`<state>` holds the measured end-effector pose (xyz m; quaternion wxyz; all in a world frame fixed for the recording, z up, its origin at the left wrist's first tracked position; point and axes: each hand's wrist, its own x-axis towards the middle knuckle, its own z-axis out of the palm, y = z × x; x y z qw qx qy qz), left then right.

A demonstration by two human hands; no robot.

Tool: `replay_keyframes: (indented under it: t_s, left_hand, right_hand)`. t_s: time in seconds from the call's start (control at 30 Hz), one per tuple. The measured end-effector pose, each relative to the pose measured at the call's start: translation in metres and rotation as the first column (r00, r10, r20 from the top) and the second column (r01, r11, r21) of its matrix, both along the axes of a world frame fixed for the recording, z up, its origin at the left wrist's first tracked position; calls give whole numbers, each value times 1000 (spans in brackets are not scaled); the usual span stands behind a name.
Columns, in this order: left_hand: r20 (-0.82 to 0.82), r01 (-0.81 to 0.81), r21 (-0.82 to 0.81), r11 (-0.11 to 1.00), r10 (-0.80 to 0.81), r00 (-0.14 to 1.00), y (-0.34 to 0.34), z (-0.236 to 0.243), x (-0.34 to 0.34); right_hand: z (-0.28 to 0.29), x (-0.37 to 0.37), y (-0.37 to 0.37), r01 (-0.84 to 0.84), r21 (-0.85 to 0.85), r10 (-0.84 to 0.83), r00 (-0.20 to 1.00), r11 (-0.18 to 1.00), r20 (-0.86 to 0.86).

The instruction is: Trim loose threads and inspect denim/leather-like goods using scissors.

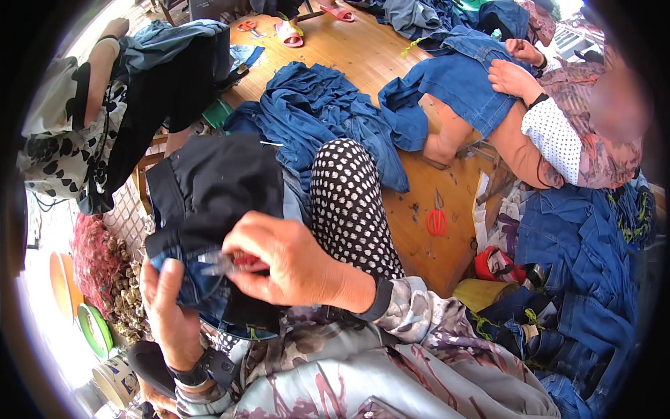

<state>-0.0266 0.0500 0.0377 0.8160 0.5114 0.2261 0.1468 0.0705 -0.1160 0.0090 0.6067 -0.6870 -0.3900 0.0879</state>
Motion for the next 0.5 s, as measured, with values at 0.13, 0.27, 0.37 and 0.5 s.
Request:
replay_keyframes:
  t_s: [0.13,0.27,0.37,0.5]
  left_hand:
    - [-140,-10,155,988,32,990,17,-16,-42]
    - [-217,2,133,991,27,976,27,-29,-78]
    - [-299,48,154,987,0,954,31,-37,-86]
    - [-385,152,281,948,-34,922,40,-33,-78]
  right_hand:
    - [-3,-2,-11,-29,21,30,998,999,-52]
    - [-21,8,-16,309,-73,-313,875,948,-368]
    - [-27,14,-12,295,-32,-277,848,955,-451]
    - [-28,9,-2,159,8,-104,680,987,-726]
